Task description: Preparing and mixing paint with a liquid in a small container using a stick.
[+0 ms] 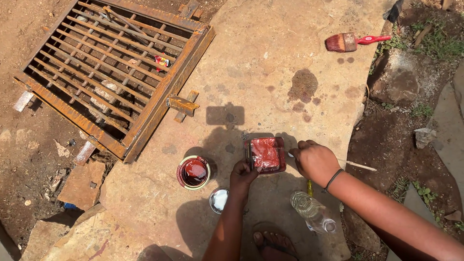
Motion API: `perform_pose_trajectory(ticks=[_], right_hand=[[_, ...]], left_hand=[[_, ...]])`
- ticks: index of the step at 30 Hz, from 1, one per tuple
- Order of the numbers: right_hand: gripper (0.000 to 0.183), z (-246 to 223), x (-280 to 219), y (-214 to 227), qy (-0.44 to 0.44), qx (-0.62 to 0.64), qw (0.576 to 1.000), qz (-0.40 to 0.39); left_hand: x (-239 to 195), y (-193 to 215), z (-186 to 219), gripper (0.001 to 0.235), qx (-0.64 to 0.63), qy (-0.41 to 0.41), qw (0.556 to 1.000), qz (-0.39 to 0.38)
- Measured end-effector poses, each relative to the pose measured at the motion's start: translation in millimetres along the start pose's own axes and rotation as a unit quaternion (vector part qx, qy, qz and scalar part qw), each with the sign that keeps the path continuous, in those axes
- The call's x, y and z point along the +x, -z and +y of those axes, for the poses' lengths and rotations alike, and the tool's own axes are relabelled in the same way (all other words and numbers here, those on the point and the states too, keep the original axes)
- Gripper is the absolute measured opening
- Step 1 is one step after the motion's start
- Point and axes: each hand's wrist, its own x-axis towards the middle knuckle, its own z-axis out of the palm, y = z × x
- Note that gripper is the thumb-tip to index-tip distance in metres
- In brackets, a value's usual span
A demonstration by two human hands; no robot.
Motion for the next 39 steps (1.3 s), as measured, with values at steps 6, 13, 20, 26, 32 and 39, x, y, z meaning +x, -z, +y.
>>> perform_pose_trajectory(ticks=[6, 13, 20, 26, 32, 39], right_hand=[[0.023, -14, -1, 4, -0.032, 0.049, 0.997, -0.051], [0.025, -8, -10, -6, -0.04, 0.009, 0.996, -0.079], [0.027, -7, -7, -2, -0.074, 0.032, 0.996, -0.037], [0.036, -21, -15, 5, -0.047, 0.046, 0.992, -0.112], [0.029, -13, -5, 7, -0.063, 0.026, 0.997, -0.022], [0.028, -22, -11, -4, -0.039, 0.006, 0.993, -0.108]], left_hand=[[-10, -7, 15, 0.041, 0.002, -0.003, 1.0, -0.006], [-11, 4, -6, 0.042, 0.016, -0.016, 1.0, -0.001], [-20, -1, 0, 0.04, 0.052, -0.025, 0.998, 0.004], [-20, 0, -2, 0.04, 0.072, -0.028, 0.997, 0.01], [-26, -2, -2, 0.039, 0.091, -0.038, 0.995, 0.004], [-31, 2, -2, 0.04, 0.102, -0.046, 0.994, 0.0]])
